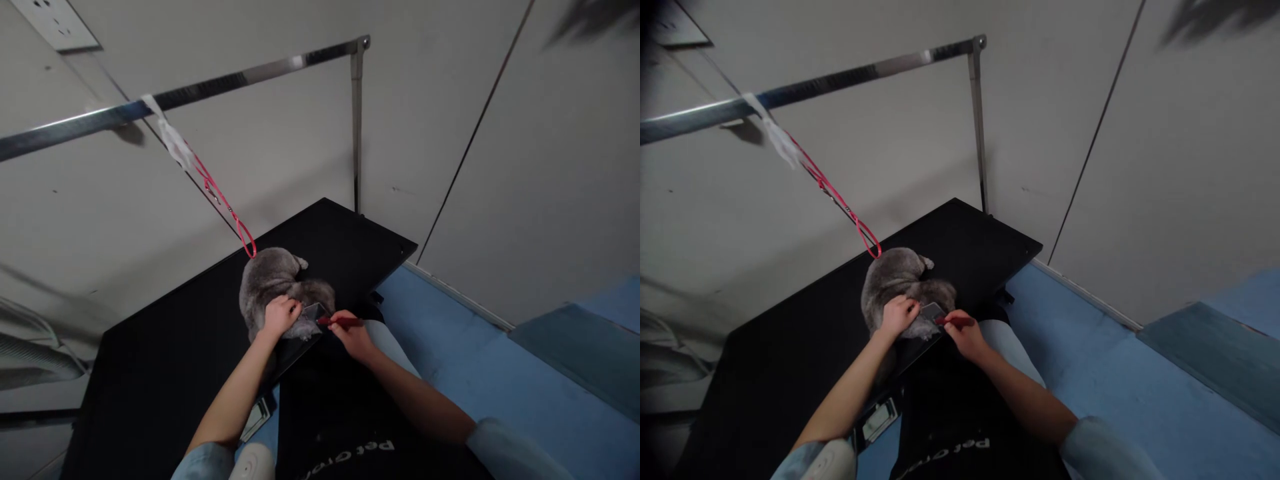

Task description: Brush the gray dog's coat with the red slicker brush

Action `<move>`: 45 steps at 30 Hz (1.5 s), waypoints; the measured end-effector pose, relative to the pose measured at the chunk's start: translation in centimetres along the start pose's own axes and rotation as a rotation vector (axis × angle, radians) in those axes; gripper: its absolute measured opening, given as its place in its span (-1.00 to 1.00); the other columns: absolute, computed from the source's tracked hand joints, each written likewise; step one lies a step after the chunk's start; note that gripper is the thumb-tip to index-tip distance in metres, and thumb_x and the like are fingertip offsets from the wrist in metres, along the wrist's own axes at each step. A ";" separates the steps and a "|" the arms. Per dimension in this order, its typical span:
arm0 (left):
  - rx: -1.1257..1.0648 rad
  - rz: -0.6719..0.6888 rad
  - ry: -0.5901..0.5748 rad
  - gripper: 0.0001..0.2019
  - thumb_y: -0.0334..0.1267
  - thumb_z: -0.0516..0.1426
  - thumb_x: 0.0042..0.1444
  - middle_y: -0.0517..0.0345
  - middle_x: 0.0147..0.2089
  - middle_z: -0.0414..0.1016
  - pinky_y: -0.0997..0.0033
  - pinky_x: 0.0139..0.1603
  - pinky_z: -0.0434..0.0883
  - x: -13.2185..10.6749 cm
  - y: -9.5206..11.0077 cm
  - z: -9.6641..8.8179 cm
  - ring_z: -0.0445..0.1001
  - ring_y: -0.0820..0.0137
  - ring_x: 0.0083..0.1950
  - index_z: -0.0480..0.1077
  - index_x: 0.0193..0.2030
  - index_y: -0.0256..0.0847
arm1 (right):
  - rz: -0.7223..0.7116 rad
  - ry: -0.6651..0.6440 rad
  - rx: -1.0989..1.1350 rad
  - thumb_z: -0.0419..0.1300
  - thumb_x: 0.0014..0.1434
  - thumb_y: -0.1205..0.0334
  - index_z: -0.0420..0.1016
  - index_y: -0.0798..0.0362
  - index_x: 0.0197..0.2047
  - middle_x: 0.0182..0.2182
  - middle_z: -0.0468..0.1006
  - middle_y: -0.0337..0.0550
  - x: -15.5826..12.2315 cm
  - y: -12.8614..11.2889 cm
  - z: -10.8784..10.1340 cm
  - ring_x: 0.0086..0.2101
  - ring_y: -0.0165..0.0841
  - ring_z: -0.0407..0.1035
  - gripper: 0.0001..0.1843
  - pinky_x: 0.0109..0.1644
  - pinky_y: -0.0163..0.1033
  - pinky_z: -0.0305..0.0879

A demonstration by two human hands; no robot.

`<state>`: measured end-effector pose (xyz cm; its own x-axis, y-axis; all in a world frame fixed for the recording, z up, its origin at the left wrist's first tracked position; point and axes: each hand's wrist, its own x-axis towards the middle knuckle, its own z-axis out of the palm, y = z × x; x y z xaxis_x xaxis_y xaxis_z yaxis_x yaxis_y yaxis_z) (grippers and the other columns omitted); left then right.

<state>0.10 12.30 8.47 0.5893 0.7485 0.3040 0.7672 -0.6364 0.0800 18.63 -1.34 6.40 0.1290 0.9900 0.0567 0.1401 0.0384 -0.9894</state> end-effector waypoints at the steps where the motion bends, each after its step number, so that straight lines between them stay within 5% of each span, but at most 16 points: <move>1: 0.006 -0.006 0.013 -0.65 -0.13 -0.01 0.21 0.02 -0.47 0.40 0.39 -0.29 0.22 -0.1 -0.1 0.0 0.38 0.31 -0.33 0.50 -0.45 -0.18 | -0.021 0.029 -0.038 0.08 0.13 0.15 0.35 0.00 -0.26 -0.30 0.50 -0.14 -0.1 -0.1 -0.3 -0.25 -0.29 0.41 -0.87 -0.10 -0.19 0.33; 10: 0.047 0.055 -0.026 -0.70 -0.18 0.01 0.19 0.04 -0.45 0.42 0.41 -0.27 0.25 -0.4 -0.5 0.4 0.40 0.32 -0.31 0.49 -0.44 -0.19 | -0.027 0.281 -0.034 0.03 0.16 0.13 0.34 -0.01 -0.29 -0.28 0.50 -0.08 -1.5 -0.7 -1.3 -0.20 -0.26 0.40 -0.85 -0.04 -0.17 0.32; 14: 0.066 0.115 0.028 -0.71 -0.22 0.03 0.18 0.07 -0.47 0.41 0.41 -0.31 0.25 -0.9 -0.5 0.6 0.40 0.35 -0.35 0.47 -0.49 -0.21 | -0.007 -0.112 0.154 0.15 0.04 0.15 0.38 0.00 -0.35 -0.45 0.50 -0.19 -0.4 -0.5 -0.8 -0.38 -0.30 0.43 -0.88 -0.23 -0.20 0.38; 16: 0.063 0.115 0.066 -0.68 -0.20 0.02 0.20 0.10 -0.50 0.39 0.42 -0.33 0.24 -1.0 -0.3 0.6 0.38 0.37 -0.37 0.47 -0.51 -0.21 | 0.008 -0.099 0.230 0.15 0.03 0.14 0.37 0.00 -0.35 -0.47 0.49 -0.22 0.4 -0.4 -1.2 -0.41 -0.31 0.44 -0.87 -0.26 -0.19 0.38; 20: 0.052 0.097 0.082 -0.67 -0.17 0.01 0.22 0.11 -0.50 0.39 0.43 -0.33 0.24 -0.7 0.0 0.6 0.39 0.39 -0.37 0.48 -0.47 -0.20 | -0.037 0.140 0.170 0.15 0.06 0.14 0.37 -0.01 -0.30 -0.36 0.50 -0.19 0.6 -0.1 -1.6 -0.33 -0.29 0.44 -0.86 -0.21 -0.18 0.38; 25: 0.067 0.114 0.004 -0.65 -0.18 -0.01 0.23 0.09 -0.46 0.43 0.42 -0.30 0.25 -0.5 0.1 0.5 0.40 0.37 -0.35 0.48 -0.48 -0.21 | 0.051 -0.157 0.249 0.17 0.02 0.16 0.35 0.01 -0.33 -0.50 0.50 -0.26 1.3 -0.2 -2.0 -0.48 -0.35 0.43 -0.86 -0.35 -0.22 0.38; 30: 0.063 0.116 -0.066 -0.61 -0.12 -0.07 0.26 0.06 -0.41 0.45 0.39 -0.25 0.27 -0.4 0.7 0.1 0.42 0.34 -0.30 0.48 -0.42 -0.22 | -0.018 0.279 0.263 0.18 0.04 0.13 0.34 0.02 -0.26 -0.42 0.52 -0.20 2.8 -1.1 -4.5 -0.39 -0.31 0.47 -0.79 -0.26 -0.20 0.41; 35: 0.029 0.083 -0.188 -0.56 -0.16 -0.15 0.30 0.06 -0.37 0.46 0.38 -0.21 0.28 -0.2 1.5 -0.8 0.42 0.34 -0.26 0.46 -0.42 -0.22 | 0.040 -0.063 0.206 0.18 0.00 0.16 0.36 0.04 -0.33 -0.52 0.49 -0.24 2.6 -0.6 -3.5 -0.53 -0.34 0.44 -0.83 -0.41 -0.23 0.40; 39: 0.001 0.100 -0.241 -0.57 0.00 -0.07 0.25 0.05 -0.32 0.47 0.37 -0.16 0.29 -0.1 1.6 -1.4 0.41 0.30 -0.18 0.47 -0.39 -0.20 | -0.002 0.288 0.134 0.15 0.06 0.14 0.37 0.04 -0.24 -0.44 0.52 -0.20 2.9 -0.5 -3.7 -0.44 -0.32 0.47 -0.80 -0.33 -0.23 0.41; 43: 0.046 0.099 -0.268 -0.55 -0.04 -0.11 0.27 0.03 -0.35 0.47 0.36 -0.17 0.30 0.4 1.9 -1.1 0.42 0.29 -0.20 0.46 -0.44 -0.20 | 0.090 -0.068 0.170 0.16 0.05 0.14 0.37 0.04 -0.35 -0.55 0.49 -0.26 2.8 -0.1 -3.3 -0.58 -0.38 0.41 -0.85 -0.51 -0.31 0.35; 45: 0.058 0.068 -0.271 -0.56 -0.10 -0.13 0.28 0.03 -0.34 0.48 0.37 -0.19 0.30 0.8 2.3 -0.8 0.43 0.30 -0.21 0.46 -0.43 -0.19 | 0.109 -0.072 0.151 0.16 0.04 0.15 0.36 0.04 -0.36 -0.56 0.47 -0.27 2.9 0.4 -3.0 -0.57 -0.38 0.40 -0.86 -0.51 -0.31 0.36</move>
<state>2.13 11.35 9.69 0.6805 0.7316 0.0412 0.7319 -0.6813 0.0112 21.98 1.12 6.61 0.0640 0.9964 -0.0560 -0.0204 -0.0548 -0.9983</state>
